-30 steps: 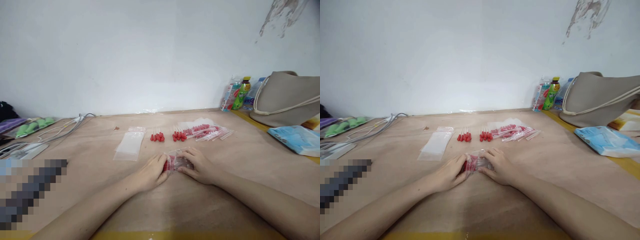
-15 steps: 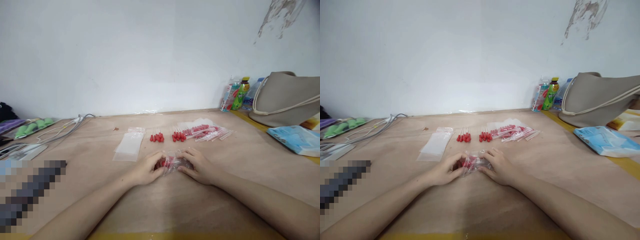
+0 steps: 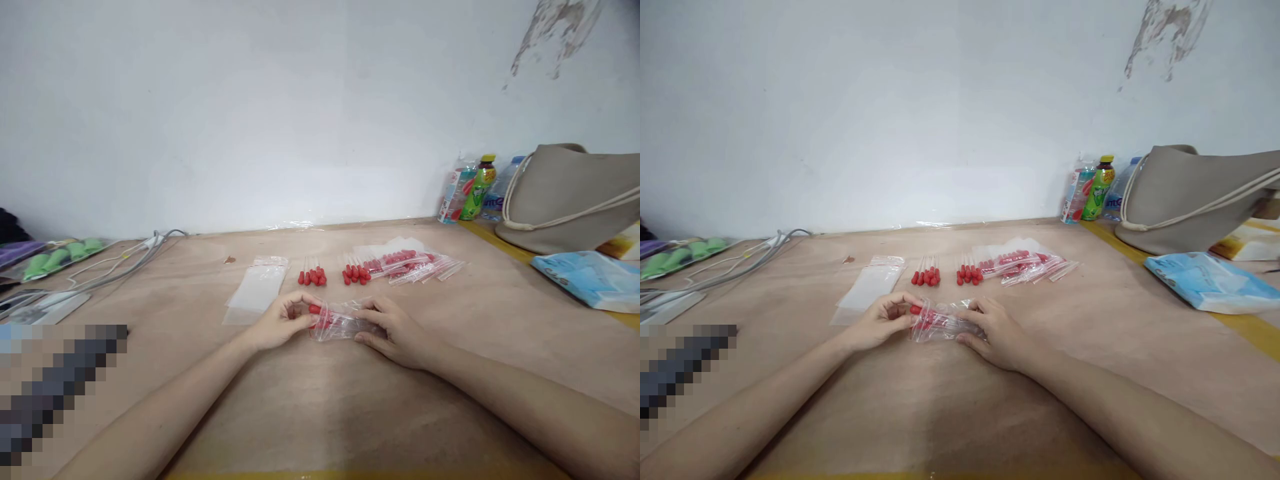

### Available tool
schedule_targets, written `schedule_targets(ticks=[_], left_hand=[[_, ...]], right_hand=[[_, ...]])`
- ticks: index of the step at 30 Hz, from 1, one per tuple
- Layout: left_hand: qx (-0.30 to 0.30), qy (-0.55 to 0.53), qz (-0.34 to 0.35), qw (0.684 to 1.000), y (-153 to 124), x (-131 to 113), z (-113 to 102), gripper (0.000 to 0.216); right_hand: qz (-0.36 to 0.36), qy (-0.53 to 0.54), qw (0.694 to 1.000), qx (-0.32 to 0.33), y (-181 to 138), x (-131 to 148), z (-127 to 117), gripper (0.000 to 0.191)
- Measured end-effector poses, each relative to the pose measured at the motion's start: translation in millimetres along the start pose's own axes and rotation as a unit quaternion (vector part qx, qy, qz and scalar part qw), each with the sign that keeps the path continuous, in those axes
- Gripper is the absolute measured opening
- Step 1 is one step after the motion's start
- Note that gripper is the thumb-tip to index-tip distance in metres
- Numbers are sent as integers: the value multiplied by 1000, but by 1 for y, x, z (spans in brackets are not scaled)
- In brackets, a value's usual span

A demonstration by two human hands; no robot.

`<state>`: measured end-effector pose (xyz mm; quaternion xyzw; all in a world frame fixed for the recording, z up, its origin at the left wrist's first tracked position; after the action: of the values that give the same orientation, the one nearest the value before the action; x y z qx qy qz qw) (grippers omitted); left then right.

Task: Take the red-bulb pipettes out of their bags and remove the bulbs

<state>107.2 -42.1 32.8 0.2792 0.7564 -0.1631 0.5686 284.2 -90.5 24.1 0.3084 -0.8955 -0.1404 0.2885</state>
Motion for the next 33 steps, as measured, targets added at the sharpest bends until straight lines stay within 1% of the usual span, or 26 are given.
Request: schedule_targets(ticks=[3,6,8,10,11,13,15,16,18,20,21,24,26,27,29,30,31,33], left_hand=[[23,23,-23,999,2,-2,-14,28],[41,42,-49,997,2,-6,-35,26],[41,56,-64,996,-1,-12,-56,25],[21,93,-64,993,-6,-22,-81,21],[-6,106,-58,993,-9,-29,-95,21],[-80,129,-43,987,-14,-42,-119,25],[-164,156,-11,974,-18,-53,-135,29],[-205,169,16,964,-19,-58,-138,31],[-271,205,83,937,-17,-63,-135,33],[-305,278,143,900,-8,-60,-122,29],[-305,343,170,872,-2,-56,-112,25],[-259,510,228,788,19,-39,-81,18],[-234,583,231,743,31,-27,-69,19],[-221,611,223,727,35,-21,-65,19],[-189,647,196,712,42,-11,-60,18],[-172,654,183,714,45,-7,-58,18],[-156,653,172,721,46,-4,-57,18],[-133,624,160,753,46,-2,-56,19]], right_hand=[[-2,0,1000,-4,0,-1,1,31],[0,0,1000,0,-1,-2,2,33],[3,3,1000,5,-1,-3,2,33],[5,8,1000,7,-2,-3,2,33],[6,10,1000,7,-2,-3,2,33],[7,12,1000,5,-2,-4,2,33],[5,11,1000,2,-2,-4,2,33],[5,10,1000,2,-2,-4,2,33],[6,10,1000,3,-2,-4,3,33],[8,12,1000,4,-2,-5,3,33],[9,13,1000,6,-1,-5,3,32],[10,12,1000,8,-1,-4,3,33],[11,11,1000,9,-1,-4,3,33],[12,10,1000,9,-1,-5,4,33],[12,10,1000,9,-1,-5,4,33],[12,11,1000,8,-1,-5,4,33],[11,11,1000,8,-1,-5,4,33],[8,12,1000,8,-1,-5,4,32]])
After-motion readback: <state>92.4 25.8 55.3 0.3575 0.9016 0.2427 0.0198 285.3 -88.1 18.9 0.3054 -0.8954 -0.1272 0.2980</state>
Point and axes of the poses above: each hand's wrist, its own y-axis towards the middle knuckle, its own z-axis out of the palm, x = y × z, the point moved 6 cm from there along y, towards the middle knuckle, and after that the axes turned 1 degree about y, right-handed, at the moved point
